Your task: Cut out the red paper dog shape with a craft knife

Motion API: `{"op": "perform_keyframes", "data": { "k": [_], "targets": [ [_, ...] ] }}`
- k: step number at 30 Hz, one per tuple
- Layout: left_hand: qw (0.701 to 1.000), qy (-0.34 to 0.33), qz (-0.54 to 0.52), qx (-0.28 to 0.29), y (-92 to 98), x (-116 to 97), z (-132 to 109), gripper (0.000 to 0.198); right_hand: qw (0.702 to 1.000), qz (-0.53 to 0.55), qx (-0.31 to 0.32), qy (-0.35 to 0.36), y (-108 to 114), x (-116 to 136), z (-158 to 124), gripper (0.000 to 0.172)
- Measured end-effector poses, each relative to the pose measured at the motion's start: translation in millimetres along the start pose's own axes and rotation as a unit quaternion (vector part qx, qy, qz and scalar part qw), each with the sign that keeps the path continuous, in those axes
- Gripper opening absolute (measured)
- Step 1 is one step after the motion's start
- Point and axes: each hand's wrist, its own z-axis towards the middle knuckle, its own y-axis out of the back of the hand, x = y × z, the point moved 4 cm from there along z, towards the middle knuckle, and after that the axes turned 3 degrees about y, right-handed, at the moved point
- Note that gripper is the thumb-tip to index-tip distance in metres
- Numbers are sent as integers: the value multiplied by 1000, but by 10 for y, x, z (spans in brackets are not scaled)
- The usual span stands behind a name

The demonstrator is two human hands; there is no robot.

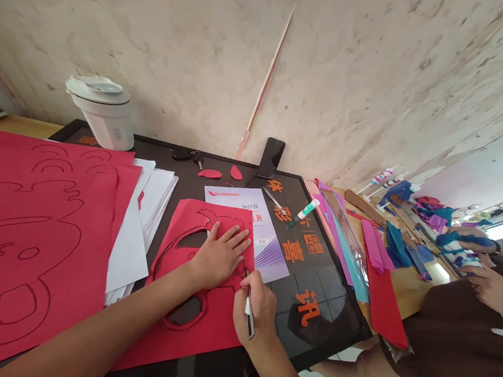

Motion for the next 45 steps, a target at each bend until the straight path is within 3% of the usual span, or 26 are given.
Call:
{"op": "perform_keyframes", "data": {
  "k": [18,32,37,41,45],
  "targets": [
    [1000,5,-24,-1,29,-22,-25,49,999,-31,-13,8,-9,56,-69,12],
    [1000,3,-28,-9,13,-20,-25,47,998,35,-34,31,17,43,-92,13],
    [999,-10,-31,-18,21,-7,-35,46,996,86,-20,4,13,-55,-123,12],
    [999,-6,-33,-41,77,35,-34,43,991,119,-41,-53,147,-259,27,17],
    [997,19,-35,-70,153,104,-13,42,999,28,-10,42,222,-372,345,24]
  ]
}}
